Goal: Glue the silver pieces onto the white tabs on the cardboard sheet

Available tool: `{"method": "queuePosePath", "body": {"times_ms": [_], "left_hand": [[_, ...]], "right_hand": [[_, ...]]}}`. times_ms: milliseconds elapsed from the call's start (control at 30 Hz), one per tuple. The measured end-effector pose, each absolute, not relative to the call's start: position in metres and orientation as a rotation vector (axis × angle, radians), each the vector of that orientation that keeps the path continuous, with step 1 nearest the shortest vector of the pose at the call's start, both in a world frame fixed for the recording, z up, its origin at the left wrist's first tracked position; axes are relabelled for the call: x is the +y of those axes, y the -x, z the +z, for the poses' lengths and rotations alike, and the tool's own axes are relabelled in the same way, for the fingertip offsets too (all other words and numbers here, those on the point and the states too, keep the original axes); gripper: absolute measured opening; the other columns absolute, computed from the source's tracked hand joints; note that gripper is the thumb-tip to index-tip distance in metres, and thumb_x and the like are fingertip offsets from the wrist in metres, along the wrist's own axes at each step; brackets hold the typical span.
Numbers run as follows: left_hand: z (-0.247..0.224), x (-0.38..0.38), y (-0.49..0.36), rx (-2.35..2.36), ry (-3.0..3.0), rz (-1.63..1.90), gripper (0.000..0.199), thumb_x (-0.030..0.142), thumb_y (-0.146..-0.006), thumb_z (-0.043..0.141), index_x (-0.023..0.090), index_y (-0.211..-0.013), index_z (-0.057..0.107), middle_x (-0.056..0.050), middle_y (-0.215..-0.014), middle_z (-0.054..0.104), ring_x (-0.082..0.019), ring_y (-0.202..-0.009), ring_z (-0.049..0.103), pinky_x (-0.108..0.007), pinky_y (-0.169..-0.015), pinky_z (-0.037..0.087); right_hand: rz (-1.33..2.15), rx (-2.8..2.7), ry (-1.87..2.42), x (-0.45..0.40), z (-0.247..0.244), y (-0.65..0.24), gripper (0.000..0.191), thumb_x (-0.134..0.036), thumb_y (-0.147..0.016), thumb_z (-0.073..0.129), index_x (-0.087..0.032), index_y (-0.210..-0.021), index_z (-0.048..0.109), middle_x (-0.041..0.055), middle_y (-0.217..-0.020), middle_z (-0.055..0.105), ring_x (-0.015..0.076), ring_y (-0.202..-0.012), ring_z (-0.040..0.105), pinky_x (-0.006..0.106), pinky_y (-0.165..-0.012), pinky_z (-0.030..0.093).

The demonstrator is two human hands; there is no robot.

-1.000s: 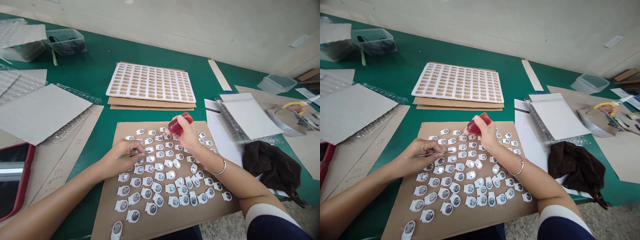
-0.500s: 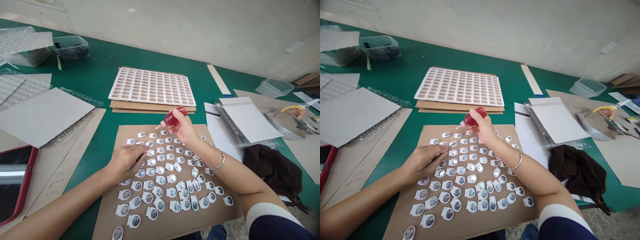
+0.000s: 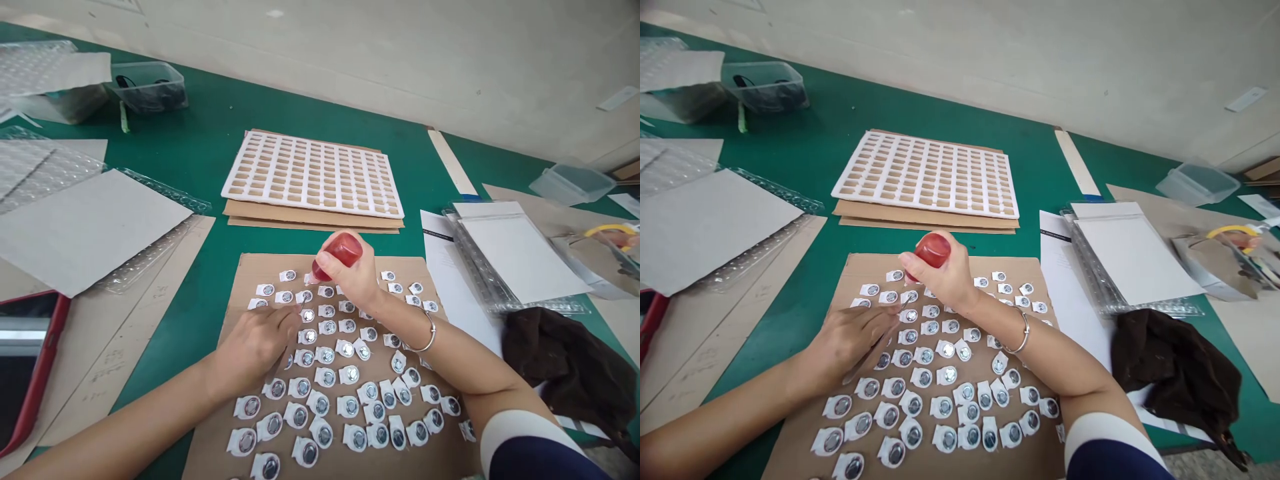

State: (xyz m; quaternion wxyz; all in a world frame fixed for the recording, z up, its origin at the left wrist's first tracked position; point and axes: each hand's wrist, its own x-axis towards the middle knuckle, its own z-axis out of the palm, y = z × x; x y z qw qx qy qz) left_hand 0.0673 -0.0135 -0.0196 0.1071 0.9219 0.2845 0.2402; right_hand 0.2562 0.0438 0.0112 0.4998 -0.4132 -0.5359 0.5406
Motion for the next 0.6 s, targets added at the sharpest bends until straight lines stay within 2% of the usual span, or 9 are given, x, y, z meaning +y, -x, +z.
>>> {"method": "queuePosePath", "body": {"times_ms": [267,400,500,600], "left_hand": [[-0.029,-0.020,-0.080,0.907,-2.870,0.616,0.019,0.002,-0.075,0.038,0.013,-0.075,0.054,-0.014,-0.077,0.063,-0.023,-0.068,0.062,-0.035,-0.054,0.051],[-0.024,-0.023,-0.088,0.943,-2.973,0.450,0.024,-0.002,-0.068,0.037,0.010,-0.078,0.055,-0.015,-0.074,0.063,-0.021,-0.055,0.058,-0.033,-0.045,0.049],[-0.020,-0.028,-0.091,0.962,-3.083,0.300,0.030,-0.005,-0.063,0.039,0.007,-0.085,0.055,-0.019,-0.080,0.065,-0.020,-0.049,0.056,-0.033,-0.041,0.048],[-0.023,-0.033,-0.091,0.982,-3.173,0.197,0.030,-0.005,-0.062,0.041,0.009,-0.085,0.053,-0.020,-0.082,0.065,-0.021,-0.047,0.055,-0.033,-0.038,0.045]], "right_hand": [[1.066,-1.567,1.100,0.042,-0.005,-0.254,0.029,-0.036,-0.065,0.074,-0.022,-0.079,0.052,-0.0005,-0.070,0.059,0.0140,-0.062,0.057,0.031,-0.060,0.049],[0.938,-1.681,1.076,0.041,-0.006,-0.253,0.026,-0.033,-0.065,0.074,-0.021,-0.076,0.053,-0.0013,-0.069,0.057,0.0126,-0.061,0.053,0.029,-0.058,0.046],[0.896,-1.747,1.063,0.041,-0.009,-0.253,0.027,-0.031,-0.064,0.075,-0.021,-0.076,0.053,-0.0018,-0.070,0.057,0.0121,-0.060,0.052,0.028,-0.057,0.045],[0.871,-1.787,1.043,0.041,-0.011,-0.253,0.028,-0.032,-0.064,0.075,-0.021,-0.076,0.053,-0.0019,-0.070,0.057,0.0118,-0.060,0.052,0.028,-0.057,0.045]]}}
